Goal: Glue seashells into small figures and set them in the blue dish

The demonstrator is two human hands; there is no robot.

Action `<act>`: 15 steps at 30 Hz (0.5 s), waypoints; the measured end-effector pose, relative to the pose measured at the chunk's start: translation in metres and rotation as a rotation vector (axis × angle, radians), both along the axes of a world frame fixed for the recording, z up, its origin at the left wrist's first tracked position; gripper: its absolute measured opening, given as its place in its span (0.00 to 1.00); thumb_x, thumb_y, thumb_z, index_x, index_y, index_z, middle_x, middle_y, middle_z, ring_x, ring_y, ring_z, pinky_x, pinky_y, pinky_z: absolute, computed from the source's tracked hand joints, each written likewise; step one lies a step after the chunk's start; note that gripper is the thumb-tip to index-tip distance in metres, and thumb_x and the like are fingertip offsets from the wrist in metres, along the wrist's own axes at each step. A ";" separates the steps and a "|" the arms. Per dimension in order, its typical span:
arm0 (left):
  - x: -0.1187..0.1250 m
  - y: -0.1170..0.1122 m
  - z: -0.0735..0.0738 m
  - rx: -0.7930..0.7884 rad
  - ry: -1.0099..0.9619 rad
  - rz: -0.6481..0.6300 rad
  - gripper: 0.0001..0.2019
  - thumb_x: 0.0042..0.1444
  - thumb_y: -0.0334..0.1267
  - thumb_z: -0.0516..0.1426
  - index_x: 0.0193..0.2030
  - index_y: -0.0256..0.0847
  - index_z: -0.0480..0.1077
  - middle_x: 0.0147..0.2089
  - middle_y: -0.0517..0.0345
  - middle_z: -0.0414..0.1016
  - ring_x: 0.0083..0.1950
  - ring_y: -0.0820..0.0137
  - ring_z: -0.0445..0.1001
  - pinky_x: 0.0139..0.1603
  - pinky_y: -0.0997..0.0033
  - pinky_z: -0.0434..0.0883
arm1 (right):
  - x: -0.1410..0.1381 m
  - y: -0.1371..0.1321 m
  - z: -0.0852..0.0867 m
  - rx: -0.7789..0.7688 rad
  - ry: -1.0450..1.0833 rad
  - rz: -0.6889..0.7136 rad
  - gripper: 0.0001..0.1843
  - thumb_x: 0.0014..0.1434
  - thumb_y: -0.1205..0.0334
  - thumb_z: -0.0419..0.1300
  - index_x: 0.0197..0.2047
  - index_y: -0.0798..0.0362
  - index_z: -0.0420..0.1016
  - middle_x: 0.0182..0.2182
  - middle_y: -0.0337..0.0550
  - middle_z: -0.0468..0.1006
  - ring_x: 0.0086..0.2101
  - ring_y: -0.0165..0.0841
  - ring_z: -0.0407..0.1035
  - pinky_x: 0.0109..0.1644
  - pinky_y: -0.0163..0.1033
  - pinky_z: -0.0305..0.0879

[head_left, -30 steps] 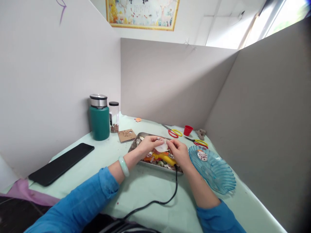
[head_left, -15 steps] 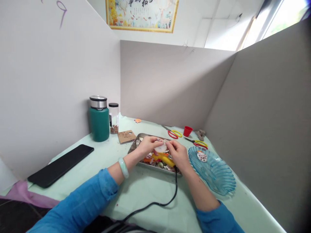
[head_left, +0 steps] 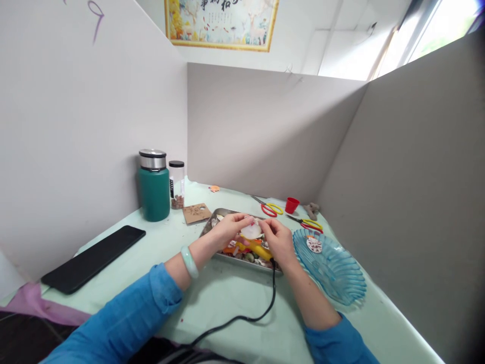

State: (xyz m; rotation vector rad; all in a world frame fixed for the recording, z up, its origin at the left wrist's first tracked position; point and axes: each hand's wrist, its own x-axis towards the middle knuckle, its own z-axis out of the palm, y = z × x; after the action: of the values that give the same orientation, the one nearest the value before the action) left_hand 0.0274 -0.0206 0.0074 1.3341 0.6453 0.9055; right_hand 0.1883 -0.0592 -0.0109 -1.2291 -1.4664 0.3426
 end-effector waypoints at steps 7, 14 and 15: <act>0.000 0.000 0.002 0.000 -0.022 0.067 0.19 0.47 0.49 0.63 0.36 0.33 0.73 0.33 0.53 0.73 0.30 0.72 0.72 0.24 0.76 0.73 | -0.003 -0.002 0.002 -0.009 0.035 0.083 0.15 0.56 0.49 0.58 0.30 0.53 0.72 0.24 0.37 0.72 0.24 0.29 0.62 0.29 0.33 0.59; -0.004 0.001 0.005 0.043 0.051 0.031 0.21 0.43 0.49 0.65 0.36 0.32 0.73 0.31 0.53 0.73 0.30 0.71 0.73 0.22 0.76 0.72 | -0.001 0.001 0.001 -0.054 0.064 0.141 0.16 0.55 0.48 0.58 0.28 0.53 0.70 0.20 0.34 0.67 0.20 0.27 0.58 0.24 0.32 0.57; -0.004 0.001 0.005 0.053 0.063 0.038 0.20 0.44 0.50 0.64 0.35 0.33 0.72 0.31 0.54 0.73 0.30 0.71 0.73 0.22 0.77 0.71 | -0.001 0.002 0.001 -0.059 0.061 0.139 0.17 0.55 0.48 0.58 0.28 0.53 0.70 0.20 0.34 0.68 0.20 0.27 0.58 0.24 0.32 0.57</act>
State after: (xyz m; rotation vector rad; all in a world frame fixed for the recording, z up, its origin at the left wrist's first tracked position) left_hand 0.0236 -0.0196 0.0121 1.4061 0.7018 0.9197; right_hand 0.1871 -0.0576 -0.0103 -1.1554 -1.5023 0.5158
